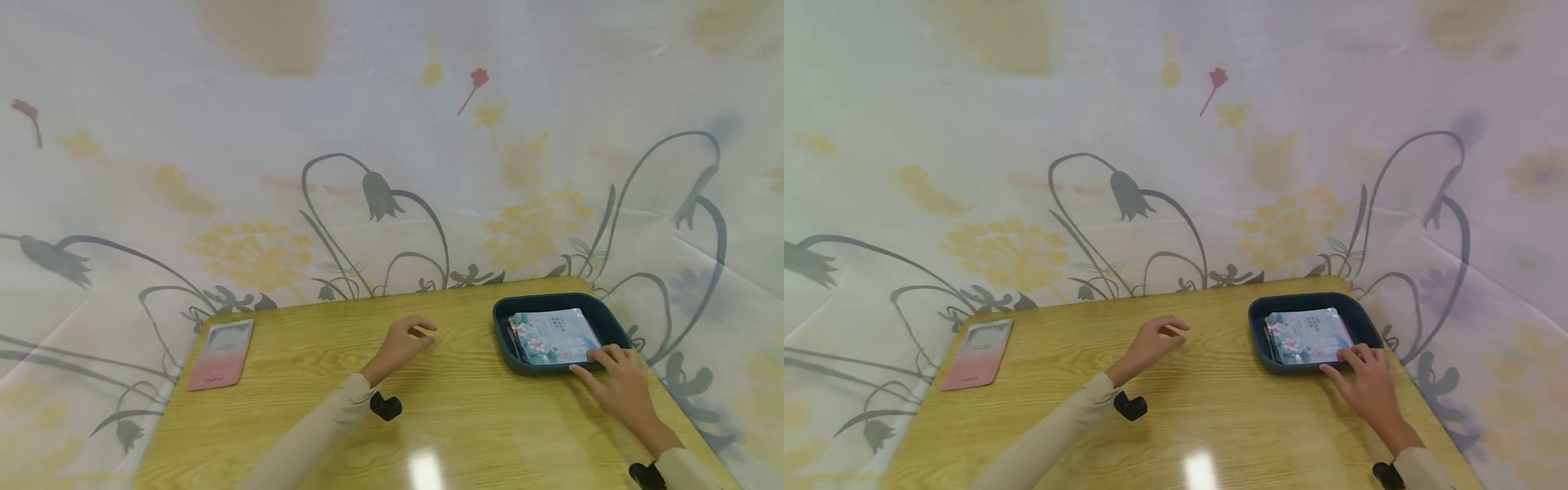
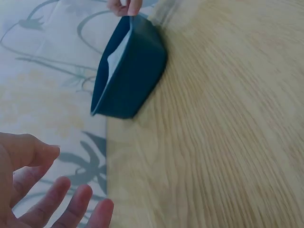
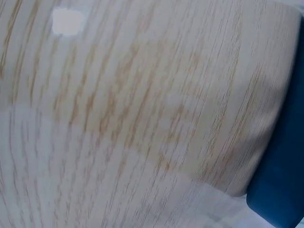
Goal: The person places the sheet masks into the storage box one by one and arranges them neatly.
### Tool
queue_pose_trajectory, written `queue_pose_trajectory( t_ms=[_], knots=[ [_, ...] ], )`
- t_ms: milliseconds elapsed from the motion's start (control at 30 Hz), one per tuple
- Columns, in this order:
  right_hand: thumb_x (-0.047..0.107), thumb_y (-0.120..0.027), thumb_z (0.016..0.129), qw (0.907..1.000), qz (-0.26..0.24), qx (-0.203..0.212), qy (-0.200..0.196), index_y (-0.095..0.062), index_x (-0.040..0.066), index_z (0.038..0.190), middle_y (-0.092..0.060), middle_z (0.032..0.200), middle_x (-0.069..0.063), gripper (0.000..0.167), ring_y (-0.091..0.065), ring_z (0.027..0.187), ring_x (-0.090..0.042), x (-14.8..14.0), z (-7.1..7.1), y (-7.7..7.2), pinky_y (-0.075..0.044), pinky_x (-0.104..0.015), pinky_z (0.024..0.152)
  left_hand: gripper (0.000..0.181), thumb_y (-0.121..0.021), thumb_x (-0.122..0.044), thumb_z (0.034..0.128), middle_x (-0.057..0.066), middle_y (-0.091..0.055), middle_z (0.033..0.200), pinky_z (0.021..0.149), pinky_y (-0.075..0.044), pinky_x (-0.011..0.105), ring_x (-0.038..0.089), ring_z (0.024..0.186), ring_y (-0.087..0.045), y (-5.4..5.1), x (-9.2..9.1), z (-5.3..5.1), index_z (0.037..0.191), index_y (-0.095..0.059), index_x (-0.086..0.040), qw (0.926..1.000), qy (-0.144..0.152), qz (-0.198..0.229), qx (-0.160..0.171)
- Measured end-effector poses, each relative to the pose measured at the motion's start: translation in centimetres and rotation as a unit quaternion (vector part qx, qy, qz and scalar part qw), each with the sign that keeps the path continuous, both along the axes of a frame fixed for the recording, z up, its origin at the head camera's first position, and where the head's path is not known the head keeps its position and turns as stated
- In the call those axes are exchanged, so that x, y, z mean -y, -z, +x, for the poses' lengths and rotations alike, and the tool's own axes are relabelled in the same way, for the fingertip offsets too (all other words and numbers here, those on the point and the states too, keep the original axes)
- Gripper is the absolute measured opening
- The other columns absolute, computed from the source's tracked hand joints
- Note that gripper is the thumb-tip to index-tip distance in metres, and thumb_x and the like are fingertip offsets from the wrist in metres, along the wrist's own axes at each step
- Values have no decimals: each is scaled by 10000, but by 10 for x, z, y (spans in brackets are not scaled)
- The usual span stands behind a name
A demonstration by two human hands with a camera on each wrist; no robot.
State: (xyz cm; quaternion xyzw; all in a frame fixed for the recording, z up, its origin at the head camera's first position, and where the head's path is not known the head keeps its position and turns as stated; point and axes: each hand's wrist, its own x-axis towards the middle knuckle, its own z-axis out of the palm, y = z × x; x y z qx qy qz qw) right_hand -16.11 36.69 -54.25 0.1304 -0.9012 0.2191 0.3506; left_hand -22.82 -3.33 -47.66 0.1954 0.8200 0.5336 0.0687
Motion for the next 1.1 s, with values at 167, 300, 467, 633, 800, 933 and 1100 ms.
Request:
queue_pose_trajectory(
  t_ms=[167,300,467,633,800,933,1100],
  knots=[
    [184,-863,543,9998,-21,159,97,-625,87,770,-548,856,-90,343,-425,768,-354,-1,1,0,-323,-538,666,186,-647,-85,900,146,-606,1132,706,-548,405,328,949,-589,-5,31,8,1083,-668,-58,9993,-136,317,137],
    [194,-862,551,9997,-33,205,127,-626,88,778,-549,858,-86,345,-421,761,-335,0,3,-1,-317,-532,664,228,-621,-44,909,208,-586,1138,735,-549,409,374,971,-580,-26,51,20,1131,-634,5,9974,-184,603,352],
    [202,-864,557,9996,-61,234,124,-630,92,782,-547,862,-84,342,-421,769,-337,0,2,-1,-316,-550,676,247,-606,-33,915,214,-581,1137,756,-549,405,370,978,-592,-38,73,26,1153,-612,34,9950,-372,715,593],
    [206,-863,559,9997,-4,226,98,-630,91,776,-548,862,-92,339,-425,778,-362,-2,1,-3,-317,-566,686,252,-630,-63,907,176,-593,1135,732,-553,379,314,960,-609,-23,95,20,1150,-627,3,9924,-697,774,648],
    [229,-861,571,9996,23,258,104,-630,85,781,-544,860,-98,344,-425,774,-372,-2,1,-6,-315,-573,694,256,-638,-109,910,139,-593,1149,768,-545,430,293,979,-607,-18,120,20,1156,-637,-35,9874,-1105,838,763],
    [256,-859,596,9991,44,390,187,-631,87,790,-547,875,-104,344,-421,774,-365,-1,0,-7,-317,-572,707,254,-640,-104,908,138,-594,1158,808,-523,499,328,1001,-594,-21,141,22,1151,-640,-32,9803,-1456,970,919],
    [321,-841,645,9971,21,671,368,-633,89,809,-552,909,-123,352,-423,819,-404,2,3,-8,-297,-626,757,269,-640,-96,906,147,-589,1171,803,-535,461,260,978,-603,-26,166,29,1161,-626,-10,9696,-1902,1043,1129]
  ],
)
